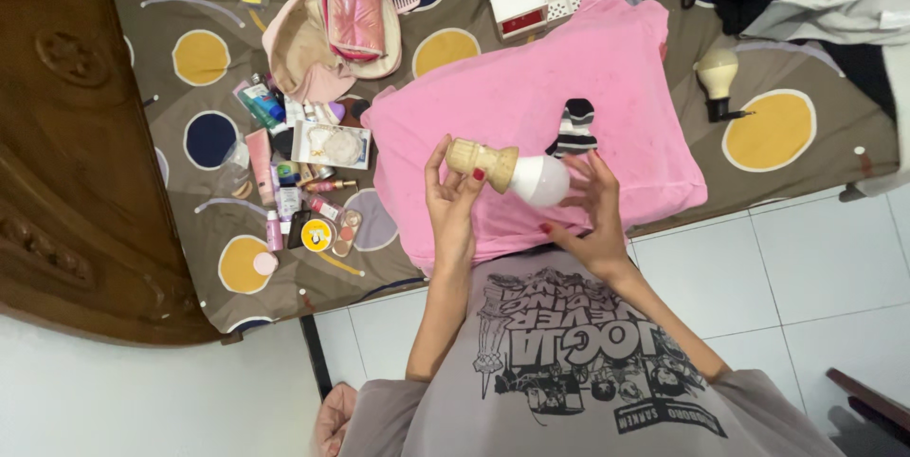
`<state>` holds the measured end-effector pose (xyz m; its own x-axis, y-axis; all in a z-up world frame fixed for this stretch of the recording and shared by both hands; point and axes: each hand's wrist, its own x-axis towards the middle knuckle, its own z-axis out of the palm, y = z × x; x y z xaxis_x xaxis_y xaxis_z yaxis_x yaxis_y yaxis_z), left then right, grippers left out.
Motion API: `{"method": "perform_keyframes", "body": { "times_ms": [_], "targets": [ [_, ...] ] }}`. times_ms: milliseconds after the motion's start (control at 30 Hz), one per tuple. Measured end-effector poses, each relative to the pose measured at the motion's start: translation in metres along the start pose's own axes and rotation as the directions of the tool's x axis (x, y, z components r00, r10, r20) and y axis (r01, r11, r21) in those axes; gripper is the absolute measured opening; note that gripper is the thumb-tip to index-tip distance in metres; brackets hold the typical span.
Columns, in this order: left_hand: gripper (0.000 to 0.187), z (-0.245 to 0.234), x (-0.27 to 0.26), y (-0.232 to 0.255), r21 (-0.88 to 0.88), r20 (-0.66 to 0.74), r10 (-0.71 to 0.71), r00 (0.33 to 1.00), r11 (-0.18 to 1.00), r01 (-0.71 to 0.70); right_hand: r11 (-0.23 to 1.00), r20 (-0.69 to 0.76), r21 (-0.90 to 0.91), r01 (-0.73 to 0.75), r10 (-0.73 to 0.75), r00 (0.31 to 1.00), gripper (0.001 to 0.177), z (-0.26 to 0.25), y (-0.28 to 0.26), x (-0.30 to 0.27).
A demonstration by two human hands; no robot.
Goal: The person manipulates a light bulb, a black cloth, and a wooden socket by hand. They place the cloth over the bulb and fit the bulb into the socket.
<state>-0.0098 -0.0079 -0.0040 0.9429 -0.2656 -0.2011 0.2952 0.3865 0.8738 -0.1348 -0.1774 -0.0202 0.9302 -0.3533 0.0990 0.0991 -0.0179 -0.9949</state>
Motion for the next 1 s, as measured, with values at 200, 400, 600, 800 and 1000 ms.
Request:
{"method": "perform_keyframes", "body": {
  "times_ms": [200,400,600,800,1000],
  "targets": [
    [0.082,-0.001,-0.001,0.005,0.028,0.025,0.011,1.000,1.000,-0.012,0.816,0.071,-0.428,0.389,-0.398,0.915,0.093,0.006,-0.015,0.009],
    [0.081,0.005,-0.002,0.011,0.134,0.058,0.004,0.998,0.991,-0.012,0.840,0.049,-0.433,0.327,-0.341,0.939,0.063,0.009,-0.021,0.011],
    [0.082,-0.011,0.002,0.002,0.189,0.143,-0.011,0.990,0.982,-0.016,0.922,-0.001,0.379,-0.083,0.090,0.996,0.064,-0.004,0.008,0.005],
    [0.095,0.005,0.000,0.020,-0.005,0.323,0.001,0.946,1.000,0.001,0.635,0.131,0.719,-0.284,0.278,0.952,0.071,-0.022,0.029,-0.002],
    [0.099,0.035,-0.008,0.034,-0.076,0.393,0.041,0.919,0.997,-0.012,0.538,0.256,0.724,-0.432,0.372,0.892,0.088,-0.015,0.026,-0.005]
  ]
}}
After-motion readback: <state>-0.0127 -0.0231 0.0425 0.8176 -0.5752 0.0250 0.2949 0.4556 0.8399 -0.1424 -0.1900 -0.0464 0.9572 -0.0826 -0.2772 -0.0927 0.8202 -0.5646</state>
